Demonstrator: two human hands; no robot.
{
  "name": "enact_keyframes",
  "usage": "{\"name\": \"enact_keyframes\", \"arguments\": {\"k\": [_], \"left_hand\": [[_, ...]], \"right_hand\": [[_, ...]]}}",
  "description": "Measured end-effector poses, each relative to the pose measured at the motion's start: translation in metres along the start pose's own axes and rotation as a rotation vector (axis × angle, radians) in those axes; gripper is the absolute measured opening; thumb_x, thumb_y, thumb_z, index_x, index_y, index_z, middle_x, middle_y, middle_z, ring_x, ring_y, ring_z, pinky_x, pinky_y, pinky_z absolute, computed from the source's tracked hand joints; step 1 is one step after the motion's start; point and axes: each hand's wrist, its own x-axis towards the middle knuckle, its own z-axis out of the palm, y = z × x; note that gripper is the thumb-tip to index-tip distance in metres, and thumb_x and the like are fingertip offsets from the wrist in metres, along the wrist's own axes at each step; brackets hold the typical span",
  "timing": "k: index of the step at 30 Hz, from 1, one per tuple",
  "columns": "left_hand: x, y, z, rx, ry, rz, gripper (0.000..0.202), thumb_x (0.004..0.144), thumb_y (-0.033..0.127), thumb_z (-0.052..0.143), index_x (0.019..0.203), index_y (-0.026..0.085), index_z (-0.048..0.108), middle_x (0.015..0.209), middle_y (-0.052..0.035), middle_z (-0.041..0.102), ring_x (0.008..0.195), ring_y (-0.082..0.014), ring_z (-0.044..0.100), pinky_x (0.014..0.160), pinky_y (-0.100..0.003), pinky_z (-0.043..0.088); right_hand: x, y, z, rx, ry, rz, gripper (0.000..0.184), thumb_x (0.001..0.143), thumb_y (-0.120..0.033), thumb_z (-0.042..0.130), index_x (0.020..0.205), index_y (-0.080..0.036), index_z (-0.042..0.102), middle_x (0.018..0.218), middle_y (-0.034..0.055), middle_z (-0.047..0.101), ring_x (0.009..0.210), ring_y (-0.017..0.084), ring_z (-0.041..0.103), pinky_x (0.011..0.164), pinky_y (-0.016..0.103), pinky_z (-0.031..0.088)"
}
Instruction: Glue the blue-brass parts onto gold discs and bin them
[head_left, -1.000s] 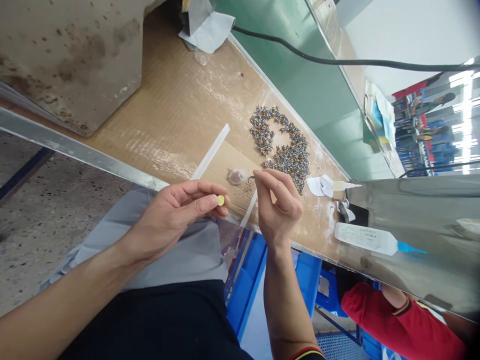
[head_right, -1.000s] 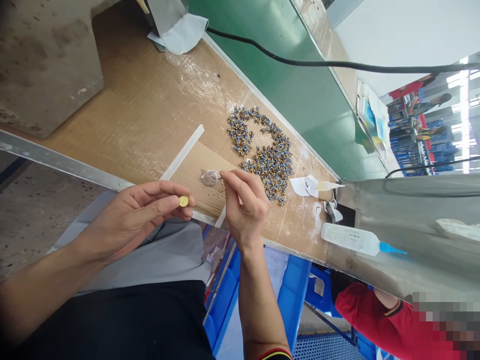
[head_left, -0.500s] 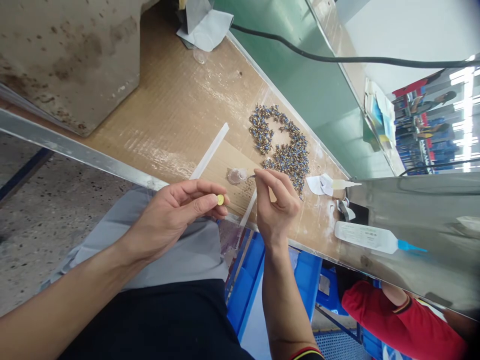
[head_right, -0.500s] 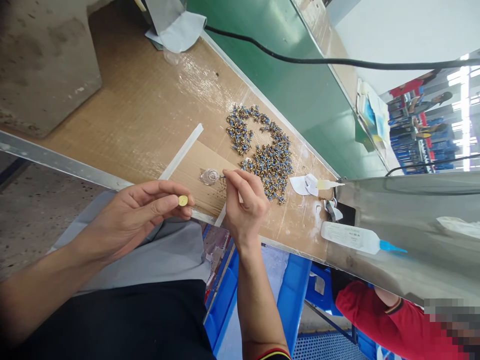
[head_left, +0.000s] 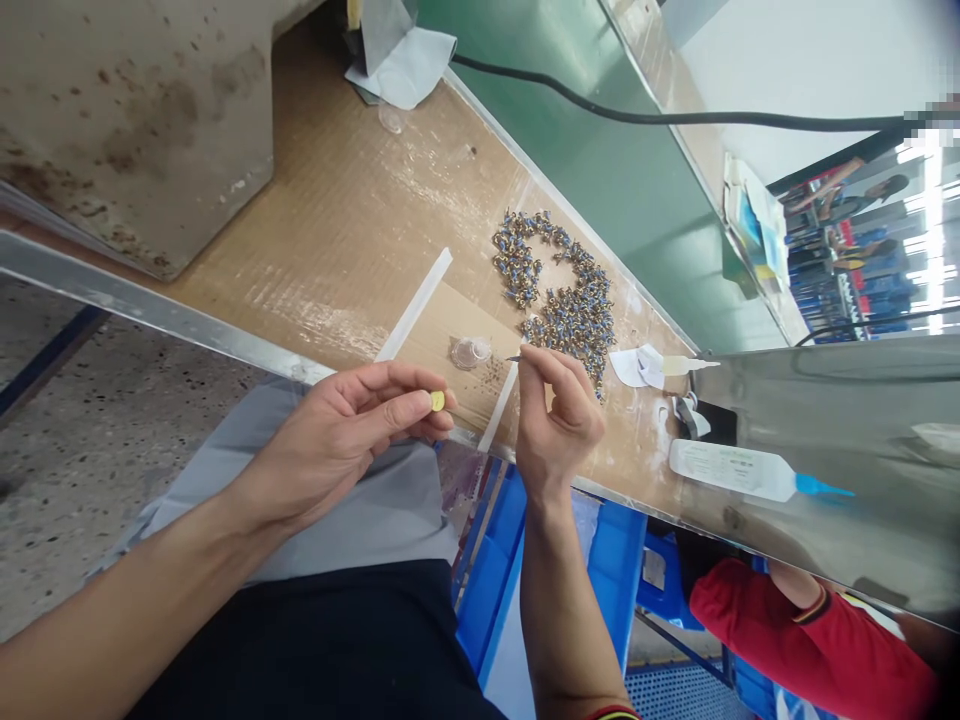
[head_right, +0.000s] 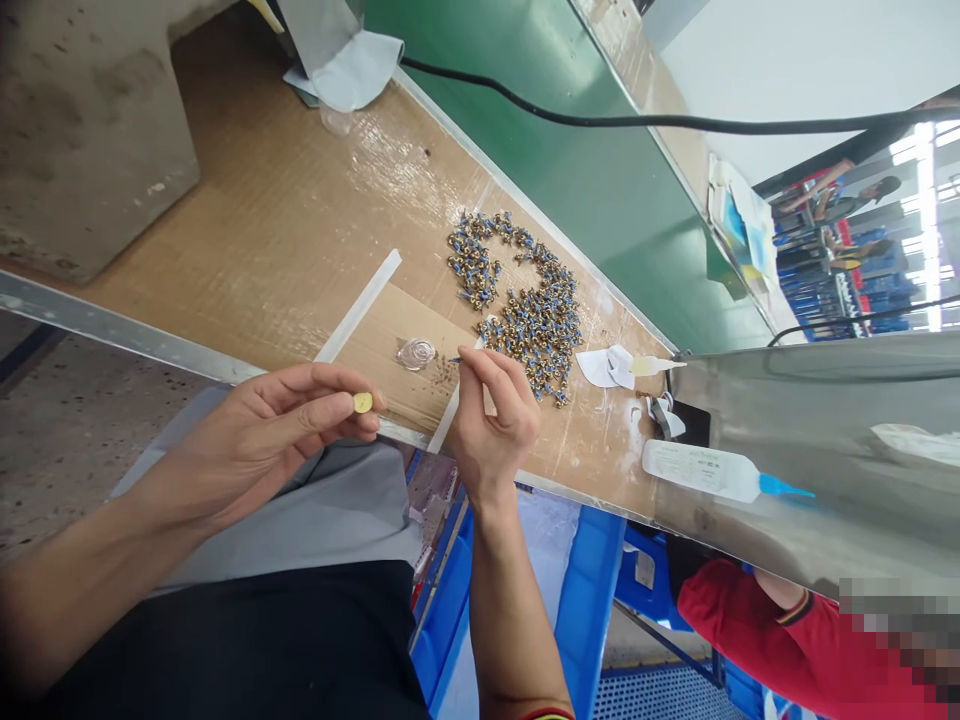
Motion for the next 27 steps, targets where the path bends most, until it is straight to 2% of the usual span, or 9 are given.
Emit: {"name": "enact_keyframes", "arguments": {"k": [4, 8, 11, 18, 27], "left_hand": [[-0.004, 0.003, 0.004, -0.062, -0.021, -0.080, 0.024, 0.092, 0.034, 0.105, 0.111, 0.023, 0.097, 0.107, -0.0051, 0.091, 0.090, -0.0141, 0.087, 0.089, -0.017, 0.070], [-0.007, 0.004, 0.010, -0.143, -0.048, -0.130, 0.025, 0.088, 0.031, 0.107, 0.109, 0.022, 0.097, 0.105, -0.0039, 0.092, 0.087, -0.0148, 0.088, 0.088, -0.018, 0.072], [-0.008, 0.003, 0.015, -0.184, -0.066, -0.128, 0.023, 0.087, 0.029, 0.108, 0.107, 0.022, 0.097, 0.103, -0.0028, 0.093, 0.086, -0.0156, 0.089, 0.086, -0.019, 0.073], [-0.007, 0.005, 0.021, -0.186, -0.097, -0.087, 0.021, 0.087, 0.029, 0.108, 0.104, 0.023, 0.098, 0.104, -0.0031, 0.094, 0.088, -0.0153, 0.089, 0.090, -0.019, 0.072], [-0.009, 0.005, 0.021, -0.175, -0.101, -0.067, 0.018, 0.089, 0.028, 0.107, 0.104, 0.024, 0.098, 0.106, -0.0046, 0.095, 0.088, -0.0147, 0.089, 0.090, -0.018, 0.072]], "right_hand": [[-0.004, -0.021, -0.014, 0.072, 0.035, 0.008, 0.028, 0.109, -0.011, 0.081, 0.123, -0.032, 0.091, 0.117, 0.0013, 0.086, 0.109, 0.020, 0.083, 0.100, 0.040, 0.070], [-0.010, -0.051, -0.024, 0.287, -0.056, 0.064, 0.034, 0.108, -0.007, 0.082, 0.125, -0.034, 0.091, 0.119, 0.0009, 0.086, 0.108, 0.020, 0.083, 0.092, 0.038, 0.072], [-0.013, -0.063, -0.024, 0.421, -0.110, 0.066, 0.037, 0.108, -0.003, 0.080, 0.127, -0.033, 0.090, 0.119, 0.0013, 0.086, 0.106, 0.019, 0.084, 0.091, 0.037, 0.073], [-0.016, -0.064, -0.019, 0.435, -0.131, 0.055, 0.039, 0.107, -0.001, 0.080, 0.129, -0.033, 0.089, 0.122, 0.0018, 0.087, 0.111, 0.019, 0.086, 0.096, 0.035, 0.073], [-0.013, -0.067, -0.020, 0.380, -0.137, 0.027, 0.037, 0.107, -0.003, 0.080, 0.126, -0.033, 0.090, 0.119, 0.0019, 0.088, 0.108, 0.020, 0.087, 0.093, 0.035, 0.075]]}}
